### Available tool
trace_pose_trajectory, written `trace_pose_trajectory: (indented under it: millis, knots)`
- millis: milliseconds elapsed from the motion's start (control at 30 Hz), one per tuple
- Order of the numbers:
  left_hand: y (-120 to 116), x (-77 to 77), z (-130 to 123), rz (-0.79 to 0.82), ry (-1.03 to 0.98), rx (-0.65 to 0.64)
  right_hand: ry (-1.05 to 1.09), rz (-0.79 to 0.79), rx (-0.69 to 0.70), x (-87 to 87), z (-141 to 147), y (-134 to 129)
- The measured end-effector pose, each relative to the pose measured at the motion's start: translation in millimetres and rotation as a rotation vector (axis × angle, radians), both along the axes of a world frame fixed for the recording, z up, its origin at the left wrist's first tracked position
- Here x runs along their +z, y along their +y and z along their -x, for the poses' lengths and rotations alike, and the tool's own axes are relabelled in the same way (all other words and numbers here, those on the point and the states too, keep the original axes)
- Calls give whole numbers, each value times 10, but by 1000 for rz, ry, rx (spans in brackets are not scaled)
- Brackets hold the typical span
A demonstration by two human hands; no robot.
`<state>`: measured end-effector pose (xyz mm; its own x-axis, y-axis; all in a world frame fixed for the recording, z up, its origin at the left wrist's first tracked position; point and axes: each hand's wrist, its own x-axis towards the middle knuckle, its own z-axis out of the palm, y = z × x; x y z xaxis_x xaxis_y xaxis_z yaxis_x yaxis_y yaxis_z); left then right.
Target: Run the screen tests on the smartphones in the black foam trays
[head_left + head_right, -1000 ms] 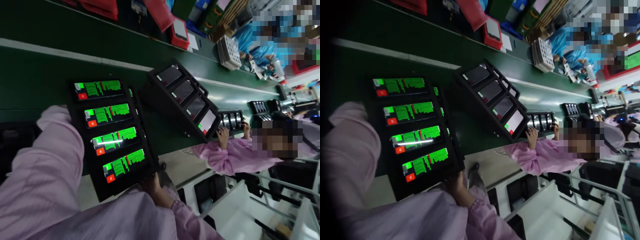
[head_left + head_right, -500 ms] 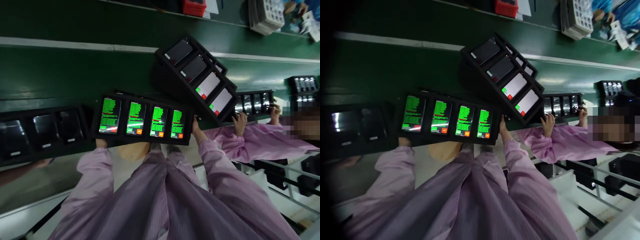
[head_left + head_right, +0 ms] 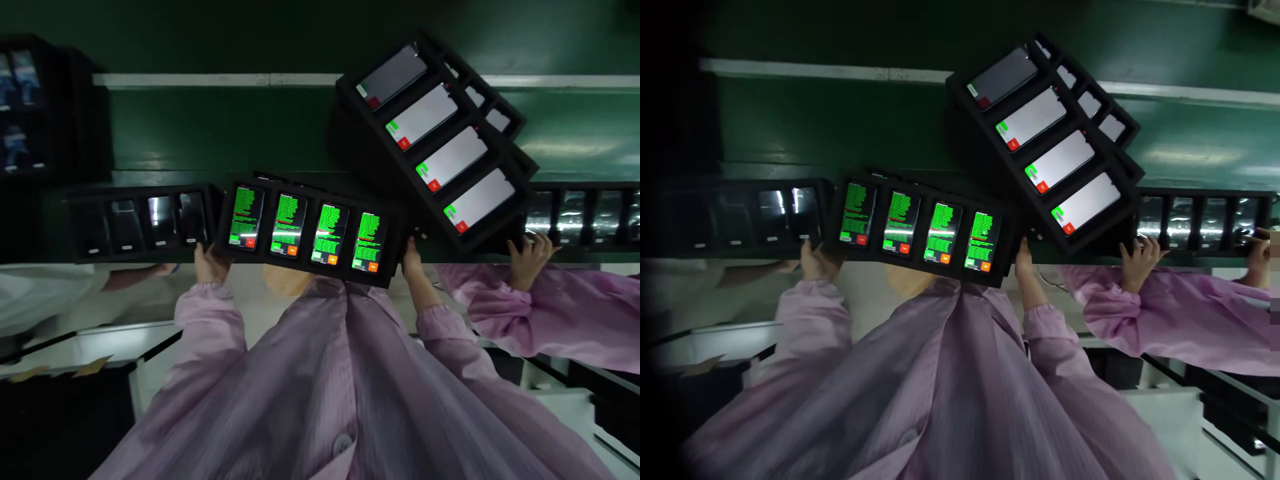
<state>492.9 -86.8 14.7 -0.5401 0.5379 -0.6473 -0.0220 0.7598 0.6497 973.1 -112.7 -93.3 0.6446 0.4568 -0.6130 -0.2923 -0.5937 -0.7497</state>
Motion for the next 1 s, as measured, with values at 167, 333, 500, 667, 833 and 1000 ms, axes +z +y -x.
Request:
trace_pose_trajectory:
  millis: [167,333,500,667,833,1000]
  knots:
    - [12,-108,77,-112,-172,268,-75,233,195,268,244,-429]
    - [12,-258,158,-118,-205,256,-217,167,225,556,265,-452]
    - [-1,-326,287,-82,-252,156,-739,-143,431,989,687,-513]
    - [-19,-413,327,-82,-294,-3,-578,-321,1222,1227,1735,-517]
    - [-57,-490,288,-133,-300,-36,-590,-226,1532,1228,2269,-357]
    - [-68,-490,242,-155,-289,-46,-531,-151,1571,1214,2395,-325]
